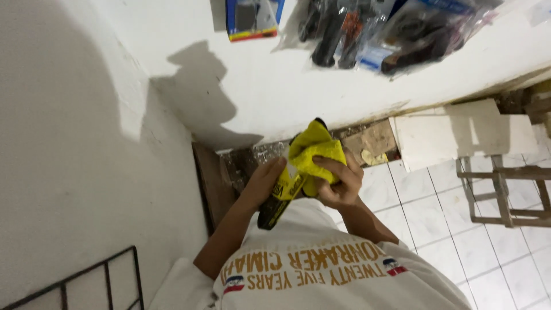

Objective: Cleaning a motorcycle drive belt using a yellow cloth to wipe away dust and debris.

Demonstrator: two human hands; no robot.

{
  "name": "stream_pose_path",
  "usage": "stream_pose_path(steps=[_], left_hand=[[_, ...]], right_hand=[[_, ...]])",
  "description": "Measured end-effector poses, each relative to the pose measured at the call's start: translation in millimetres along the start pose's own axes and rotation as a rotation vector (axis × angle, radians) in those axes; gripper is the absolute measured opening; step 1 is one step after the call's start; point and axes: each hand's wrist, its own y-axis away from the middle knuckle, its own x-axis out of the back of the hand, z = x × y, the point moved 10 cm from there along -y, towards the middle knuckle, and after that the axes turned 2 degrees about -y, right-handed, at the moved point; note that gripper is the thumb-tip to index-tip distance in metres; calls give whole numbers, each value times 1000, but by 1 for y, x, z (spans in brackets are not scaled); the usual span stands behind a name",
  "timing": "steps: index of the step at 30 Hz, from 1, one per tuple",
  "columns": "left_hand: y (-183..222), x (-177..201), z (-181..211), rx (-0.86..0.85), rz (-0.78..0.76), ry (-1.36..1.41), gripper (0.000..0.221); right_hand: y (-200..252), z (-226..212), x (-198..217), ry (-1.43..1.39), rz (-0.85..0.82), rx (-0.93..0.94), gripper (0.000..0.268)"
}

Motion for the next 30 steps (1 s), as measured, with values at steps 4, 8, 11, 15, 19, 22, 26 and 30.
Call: stream_pose_path(steps=[4, 8, 11, 15, 19, 22, 26, 30], left_hand=[[-3, 2, -11, -3, 50, 75, 47], [-6, 0, -13, -42, 21, 150, 44], [-10, 8, -25, -37, 47, 129, 45], [-5, 4, -11, -28, 29, 263, 47], [-23, 22, -35, 57, 0, 452, 44], [-25, 18, -50, 188, -54, 737, 48], [-4, 17, -5, 57, 77, 19, 46], [-17, 26, -34, -52, 52, 93, 44]], right_hand=[[-5, -13, -11, 34, -18, 23, 35], [-3, -17, -14, 108, -15, 84, 33], [18, -4, -18, 87, -8, 121, 33], [32, -13, -50, -2, -153, 215, 36], [45, -41, -81, -144, -467, 227, 39], [47, -6, -77, -94, -435, 191, 38], [22, 37, -30, -10, -51, 85, 32], [22, 29, -39, -85, 13, 26, 30]])
